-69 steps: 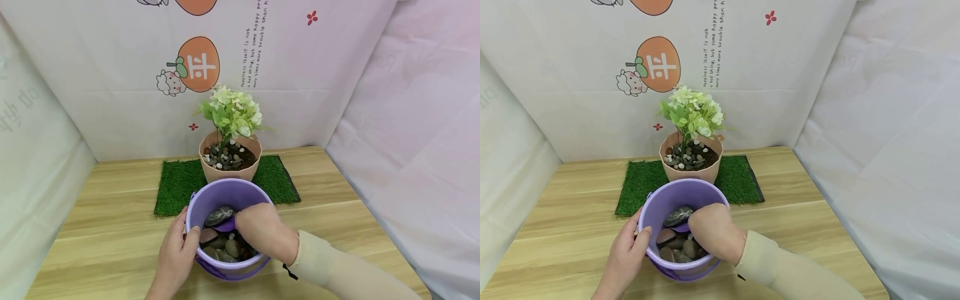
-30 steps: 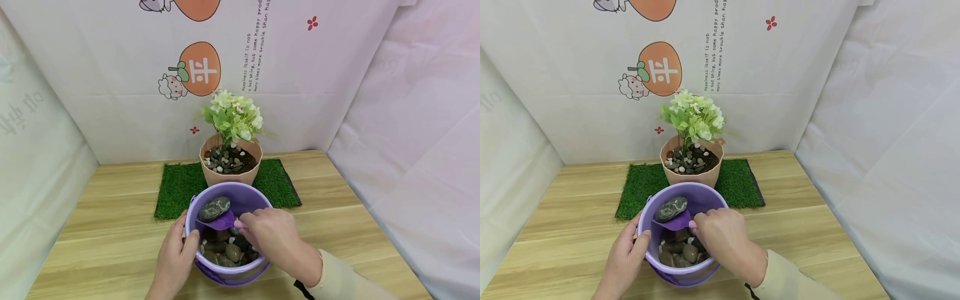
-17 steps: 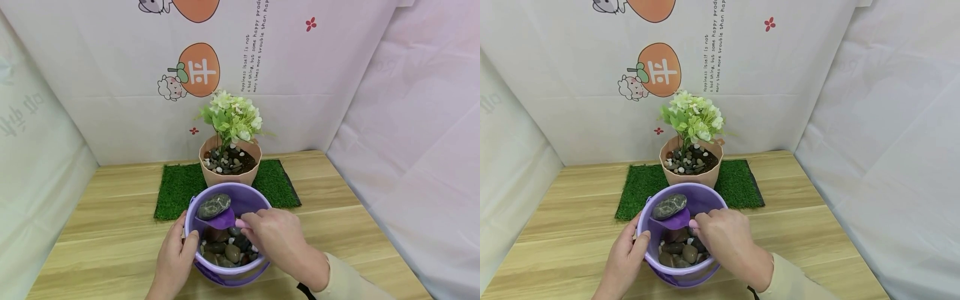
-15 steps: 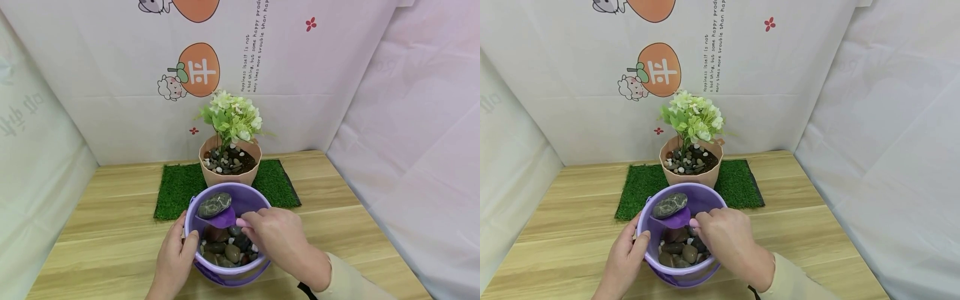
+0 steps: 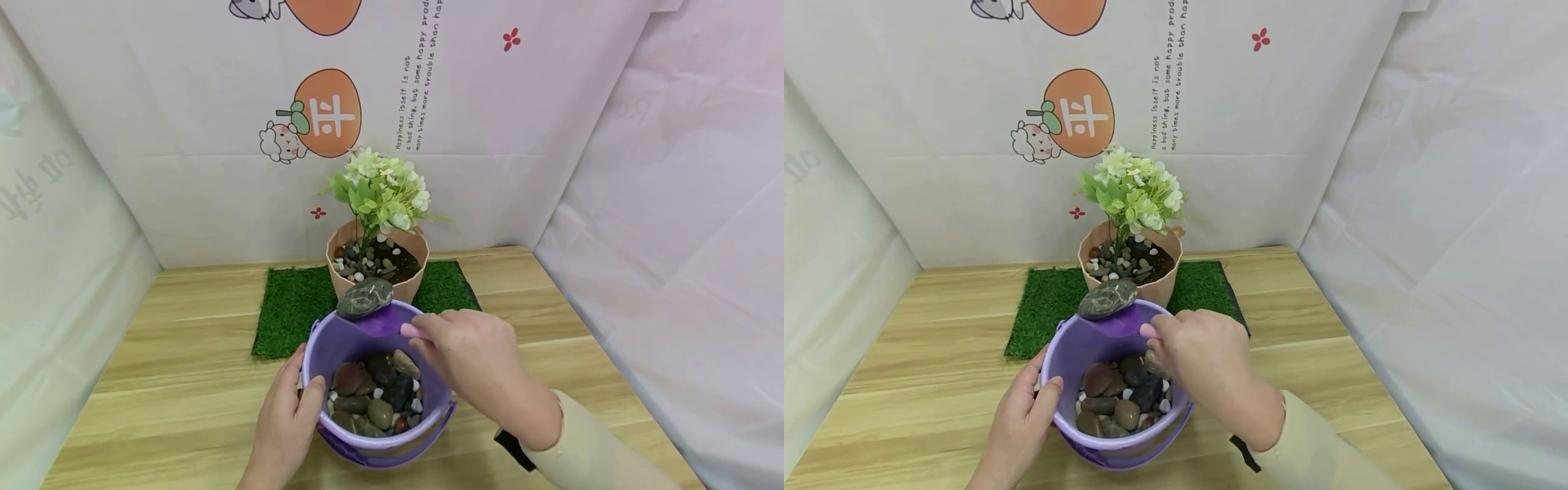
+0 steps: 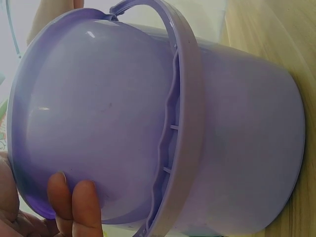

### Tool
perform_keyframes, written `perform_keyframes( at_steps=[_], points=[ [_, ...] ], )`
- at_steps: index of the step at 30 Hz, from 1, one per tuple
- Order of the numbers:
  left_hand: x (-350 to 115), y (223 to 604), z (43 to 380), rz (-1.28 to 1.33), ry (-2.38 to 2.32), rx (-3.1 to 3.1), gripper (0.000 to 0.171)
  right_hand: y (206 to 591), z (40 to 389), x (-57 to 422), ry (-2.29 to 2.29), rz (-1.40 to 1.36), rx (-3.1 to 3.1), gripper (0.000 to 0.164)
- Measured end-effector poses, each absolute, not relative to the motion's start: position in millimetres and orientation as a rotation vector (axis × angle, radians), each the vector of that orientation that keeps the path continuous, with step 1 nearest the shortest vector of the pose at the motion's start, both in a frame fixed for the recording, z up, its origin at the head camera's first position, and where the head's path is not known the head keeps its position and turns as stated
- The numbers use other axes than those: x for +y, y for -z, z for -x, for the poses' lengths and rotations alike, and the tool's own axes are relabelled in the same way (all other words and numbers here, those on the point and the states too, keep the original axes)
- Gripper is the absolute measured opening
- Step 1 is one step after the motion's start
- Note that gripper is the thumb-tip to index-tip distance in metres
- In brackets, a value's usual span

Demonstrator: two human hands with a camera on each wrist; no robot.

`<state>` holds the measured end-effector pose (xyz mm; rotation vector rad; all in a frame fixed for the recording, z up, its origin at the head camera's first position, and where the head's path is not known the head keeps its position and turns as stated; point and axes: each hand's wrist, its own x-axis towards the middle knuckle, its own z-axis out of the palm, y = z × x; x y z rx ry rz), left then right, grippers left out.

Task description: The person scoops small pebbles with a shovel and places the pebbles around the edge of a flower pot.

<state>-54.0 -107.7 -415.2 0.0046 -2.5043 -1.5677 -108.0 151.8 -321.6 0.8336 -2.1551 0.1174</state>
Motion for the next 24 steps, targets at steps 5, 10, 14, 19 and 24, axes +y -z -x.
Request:
perform_keyframes(
  at_steps=[5, 10, 14, 19, 24],
  points=[
    [-107.6, 415.9, 54.2, -0.001, 1.593, -2.49, 0.054, 319.0, 122.1, 156.5, -0.087, -0.789, -2.124, 0.032],
    [-107.5, 416.1, 54.2, 0.005, 1.606, -2.478, 0.054, 317.6, 134.2, 159.2, -0.064, -0.729, -2.123, 0.055],
    [-107.5, 416.2, 53.7, 0.01, 1.597, -2.475, 0.053, 316.8, 143.3, 160.9, -0.055, -0.722, -2.142, 0.063],
    [-107.4, 415.9, 53.8, 0.011, 1.596, -2.474, 0.053, 316.7, 154.8, 164.8, -0.013, -0.705, -2.217, 0.054],
    [-107.4, 415.3, 53.5, 0.011, 1.606, -2.474, 0.053, 316.9, 165.9, 166.0, 0.007, -0.665, -2.284, 0.054]
  ],
)
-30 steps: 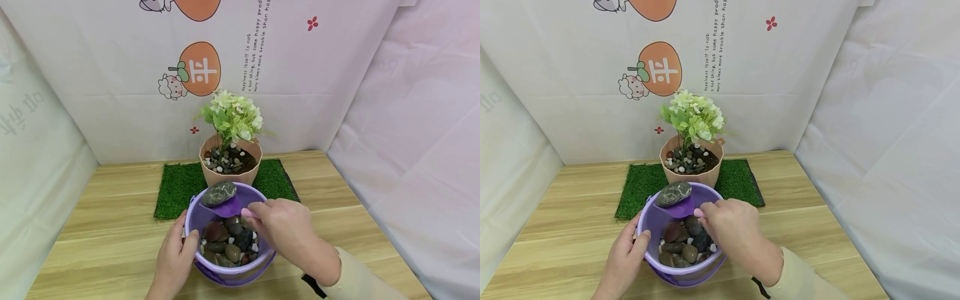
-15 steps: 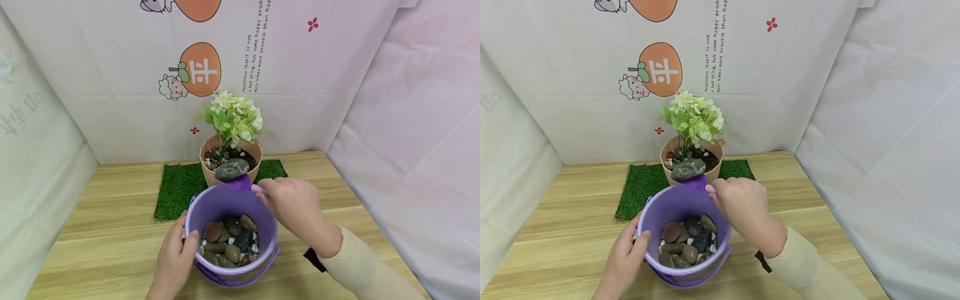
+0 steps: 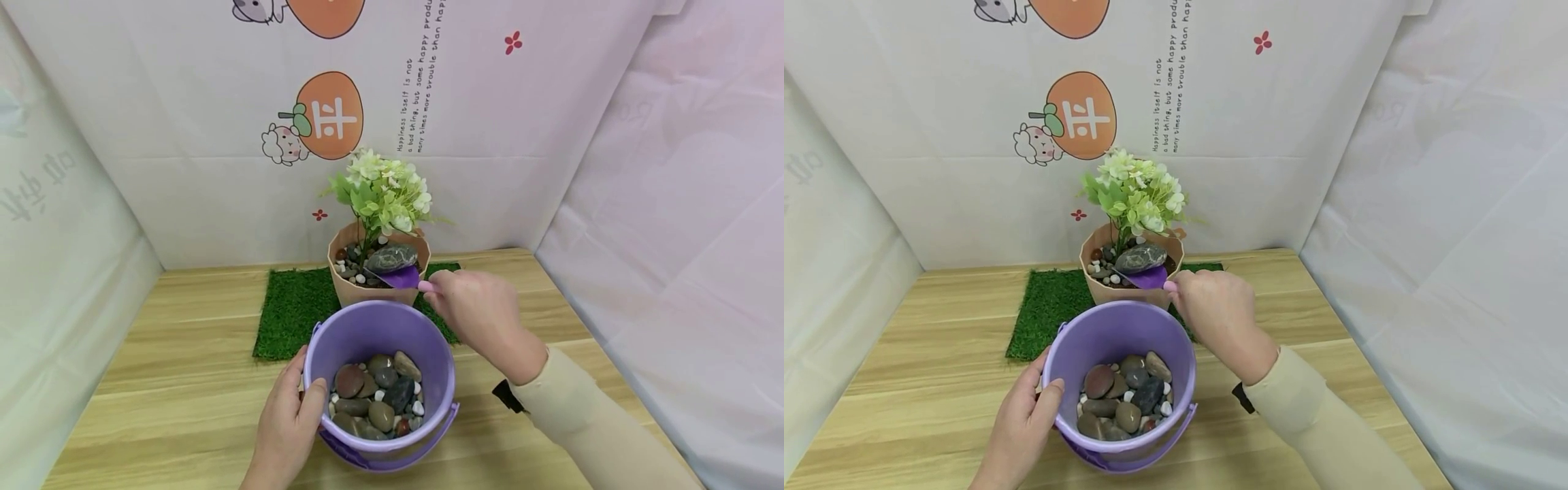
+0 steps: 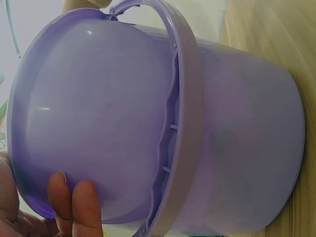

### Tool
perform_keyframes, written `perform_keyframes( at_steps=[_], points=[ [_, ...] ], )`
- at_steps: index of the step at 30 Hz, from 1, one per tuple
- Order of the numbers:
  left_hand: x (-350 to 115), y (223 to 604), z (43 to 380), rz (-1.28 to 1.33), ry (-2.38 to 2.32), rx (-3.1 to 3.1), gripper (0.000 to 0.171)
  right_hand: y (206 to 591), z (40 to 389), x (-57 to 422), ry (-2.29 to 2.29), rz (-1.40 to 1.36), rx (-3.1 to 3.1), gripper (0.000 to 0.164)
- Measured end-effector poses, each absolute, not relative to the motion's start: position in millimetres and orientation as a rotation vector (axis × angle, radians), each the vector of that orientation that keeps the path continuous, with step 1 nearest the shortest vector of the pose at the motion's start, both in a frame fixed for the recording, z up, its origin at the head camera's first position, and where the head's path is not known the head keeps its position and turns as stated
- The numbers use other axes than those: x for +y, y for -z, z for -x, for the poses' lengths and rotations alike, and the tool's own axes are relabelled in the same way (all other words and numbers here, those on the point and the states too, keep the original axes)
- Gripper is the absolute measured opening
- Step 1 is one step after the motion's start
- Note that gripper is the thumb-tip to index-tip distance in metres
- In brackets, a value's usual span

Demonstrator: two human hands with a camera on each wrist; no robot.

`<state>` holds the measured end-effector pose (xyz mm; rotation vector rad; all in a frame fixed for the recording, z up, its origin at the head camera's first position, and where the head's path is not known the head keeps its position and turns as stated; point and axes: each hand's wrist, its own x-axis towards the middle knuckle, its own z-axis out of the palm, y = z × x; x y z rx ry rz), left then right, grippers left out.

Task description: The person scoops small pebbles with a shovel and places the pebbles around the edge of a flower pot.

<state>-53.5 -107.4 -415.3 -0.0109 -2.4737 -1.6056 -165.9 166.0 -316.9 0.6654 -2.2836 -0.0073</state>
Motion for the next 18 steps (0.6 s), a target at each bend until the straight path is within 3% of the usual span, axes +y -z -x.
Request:
perform_keyframes(
  at_steps=[18],
  points=[
    [-107.8, 418.1, 53.9, 0.01, 1.607, -2.464, 0.054, 318.1, 194.7, 162.5, -0.006, -0.576, -2.469, 0.053]
  ],
)
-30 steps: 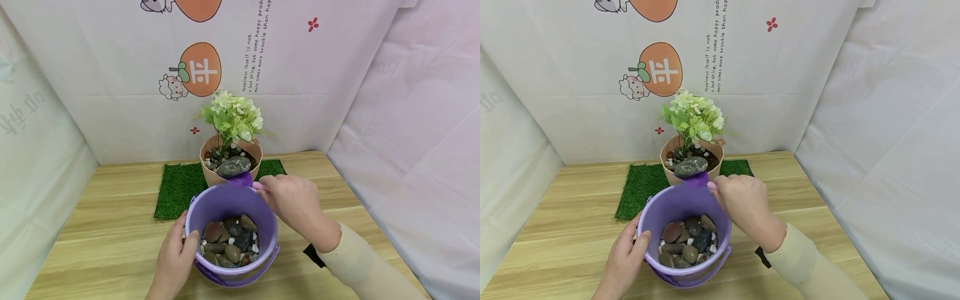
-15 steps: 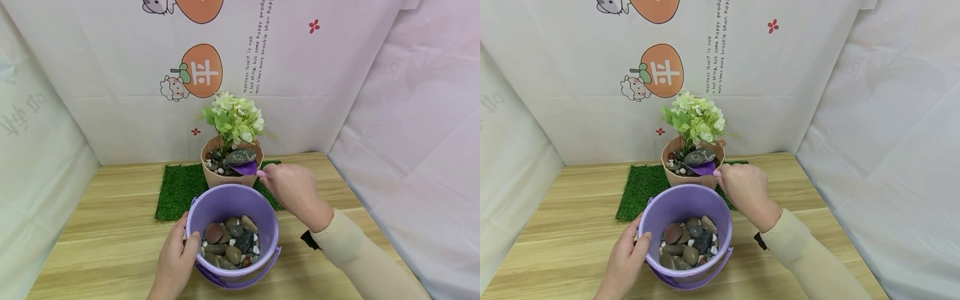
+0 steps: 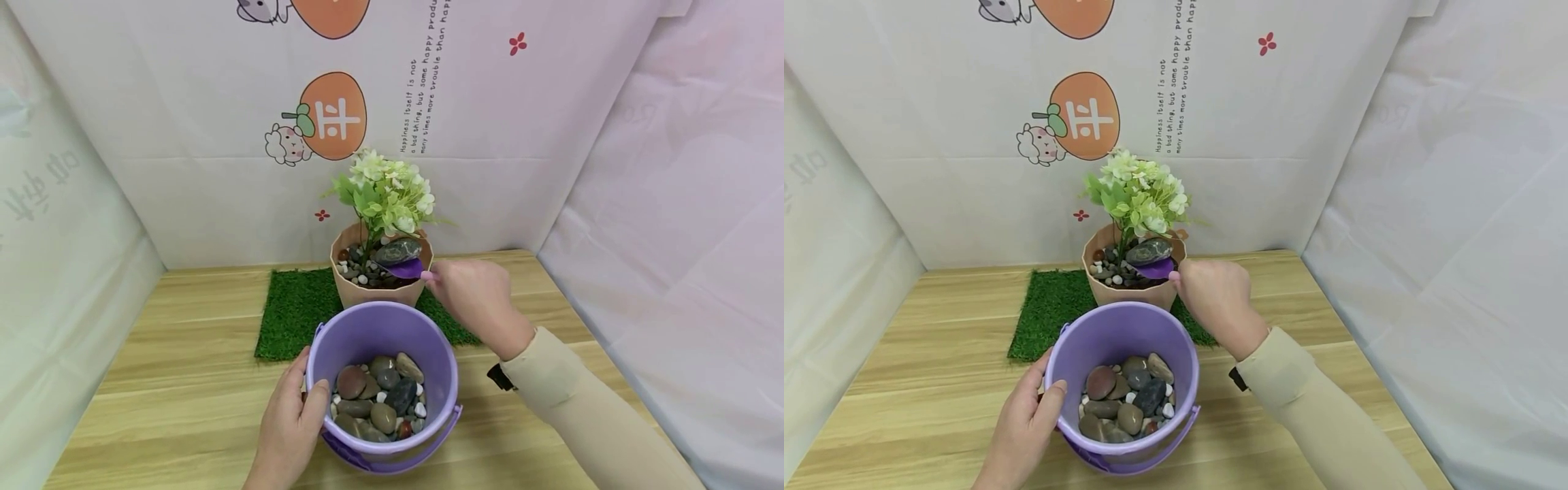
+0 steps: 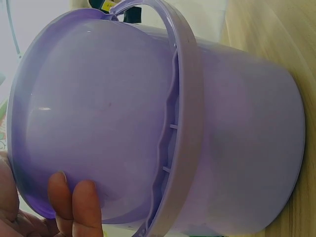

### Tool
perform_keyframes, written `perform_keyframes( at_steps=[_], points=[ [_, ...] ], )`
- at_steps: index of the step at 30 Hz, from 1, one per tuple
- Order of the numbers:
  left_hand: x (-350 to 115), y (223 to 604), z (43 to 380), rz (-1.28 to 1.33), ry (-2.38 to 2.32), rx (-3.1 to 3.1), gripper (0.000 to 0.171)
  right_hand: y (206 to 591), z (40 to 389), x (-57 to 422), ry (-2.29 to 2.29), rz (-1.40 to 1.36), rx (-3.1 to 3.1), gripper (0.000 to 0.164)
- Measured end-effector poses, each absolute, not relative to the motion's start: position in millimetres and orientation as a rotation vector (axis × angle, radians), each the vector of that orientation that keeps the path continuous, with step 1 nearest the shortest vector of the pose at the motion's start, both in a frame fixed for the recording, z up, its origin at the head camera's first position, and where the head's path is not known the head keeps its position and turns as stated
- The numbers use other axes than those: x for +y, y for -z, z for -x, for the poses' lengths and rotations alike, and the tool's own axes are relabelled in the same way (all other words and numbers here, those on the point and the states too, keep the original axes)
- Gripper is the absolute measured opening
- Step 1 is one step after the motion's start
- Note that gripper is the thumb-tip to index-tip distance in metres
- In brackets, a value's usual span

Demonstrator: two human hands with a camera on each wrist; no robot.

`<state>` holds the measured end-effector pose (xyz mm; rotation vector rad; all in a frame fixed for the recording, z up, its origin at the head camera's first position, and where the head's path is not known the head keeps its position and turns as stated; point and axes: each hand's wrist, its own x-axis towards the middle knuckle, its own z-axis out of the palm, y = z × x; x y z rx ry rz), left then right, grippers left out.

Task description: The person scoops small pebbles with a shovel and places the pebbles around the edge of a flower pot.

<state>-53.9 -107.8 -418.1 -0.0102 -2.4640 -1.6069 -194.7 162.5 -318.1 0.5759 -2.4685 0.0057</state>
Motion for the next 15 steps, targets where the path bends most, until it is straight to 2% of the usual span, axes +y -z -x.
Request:
perform_keyframes(
  at_steps=[15],
  points=[
    [-107.4, 417.4, 53.9, -0.003, 1.635, -2.462, 0.053, 317.9, 213.9, 155.0, 0.05, -0.547, -2.521, 0.053]
  ],
)
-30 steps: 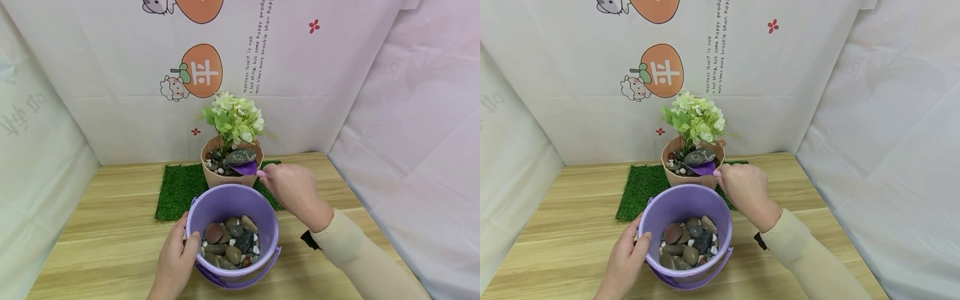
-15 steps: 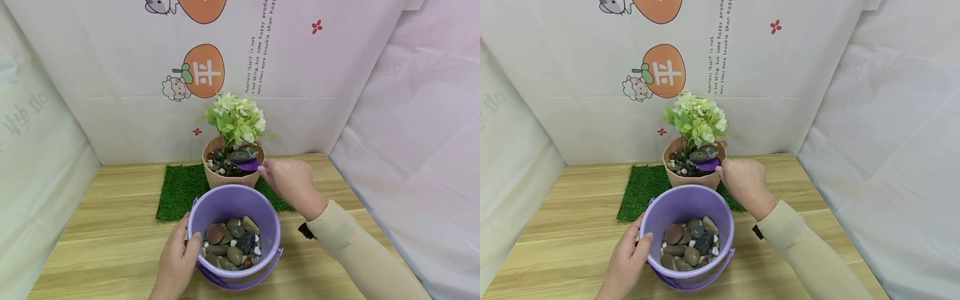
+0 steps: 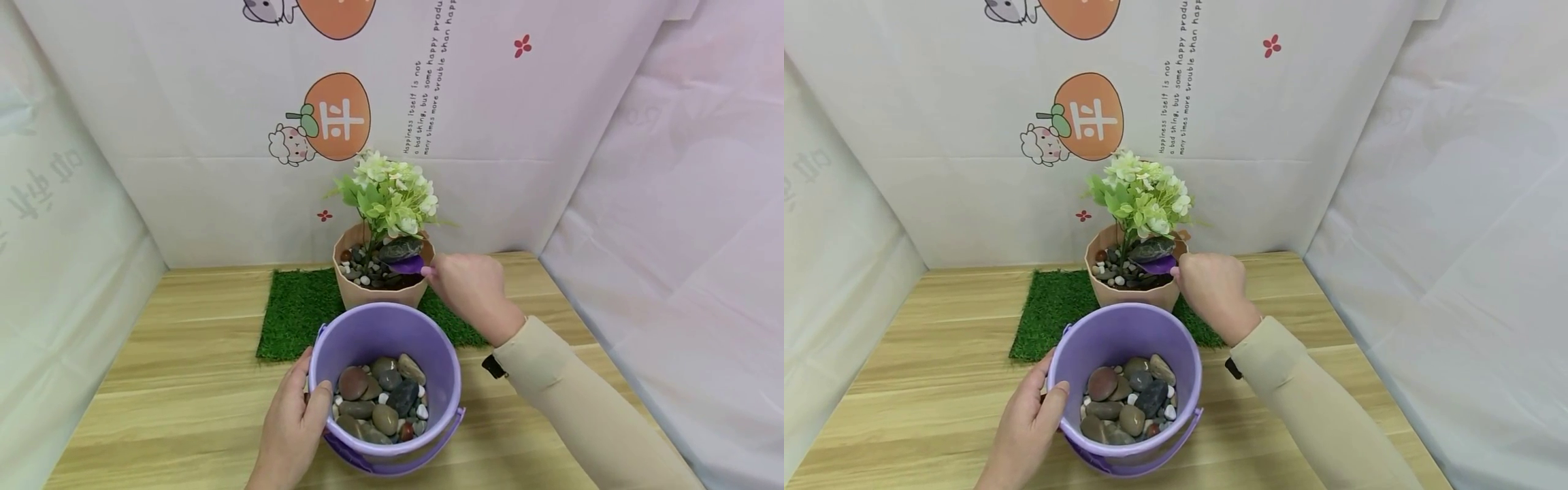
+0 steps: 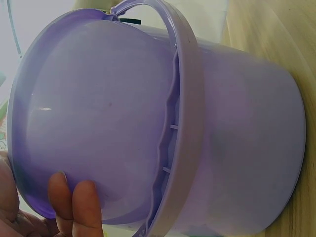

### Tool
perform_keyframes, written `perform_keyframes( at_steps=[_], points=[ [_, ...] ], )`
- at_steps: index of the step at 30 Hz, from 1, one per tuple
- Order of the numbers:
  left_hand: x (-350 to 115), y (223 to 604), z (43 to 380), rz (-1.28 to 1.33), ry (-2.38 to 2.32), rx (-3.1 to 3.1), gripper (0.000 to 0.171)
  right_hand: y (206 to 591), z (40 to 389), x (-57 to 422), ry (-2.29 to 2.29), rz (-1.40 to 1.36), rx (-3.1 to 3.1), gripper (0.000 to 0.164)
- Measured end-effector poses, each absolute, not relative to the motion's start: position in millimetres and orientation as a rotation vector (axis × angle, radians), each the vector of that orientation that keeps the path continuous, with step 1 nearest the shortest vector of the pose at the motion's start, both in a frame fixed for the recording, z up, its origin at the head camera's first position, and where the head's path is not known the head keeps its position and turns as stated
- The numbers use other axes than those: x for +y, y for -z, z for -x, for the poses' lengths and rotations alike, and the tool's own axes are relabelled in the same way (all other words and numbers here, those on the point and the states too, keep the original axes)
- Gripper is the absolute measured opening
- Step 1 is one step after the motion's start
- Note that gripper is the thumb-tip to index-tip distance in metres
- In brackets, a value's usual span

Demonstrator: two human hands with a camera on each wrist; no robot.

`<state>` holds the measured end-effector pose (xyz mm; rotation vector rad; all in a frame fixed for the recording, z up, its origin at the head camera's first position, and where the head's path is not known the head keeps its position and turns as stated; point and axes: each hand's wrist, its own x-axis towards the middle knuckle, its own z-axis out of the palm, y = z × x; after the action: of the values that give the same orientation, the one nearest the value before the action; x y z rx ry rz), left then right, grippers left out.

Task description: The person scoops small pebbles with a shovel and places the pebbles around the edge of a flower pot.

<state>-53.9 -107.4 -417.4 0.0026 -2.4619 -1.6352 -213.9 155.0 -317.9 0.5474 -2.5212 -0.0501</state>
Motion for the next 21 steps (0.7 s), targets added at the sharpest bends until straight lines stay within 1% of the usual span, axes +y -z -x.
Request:
perform_keyframes(
  at_steps=[6, 21],
  points=[
    [-107.4, 416.7, 54.1, -0.016, 1.623, -2.475, 0.052, 314.4, 222.1, 151.0, 0.087, -0.566, -2.533, 0.062],
    [-107.3, 417.1, 53.9, -0.003, 1.601, -2.467, 0.053, 310.9, 243.7, 139.4, 0.11, -0.469, -2.845, 0.051]
  ],
)
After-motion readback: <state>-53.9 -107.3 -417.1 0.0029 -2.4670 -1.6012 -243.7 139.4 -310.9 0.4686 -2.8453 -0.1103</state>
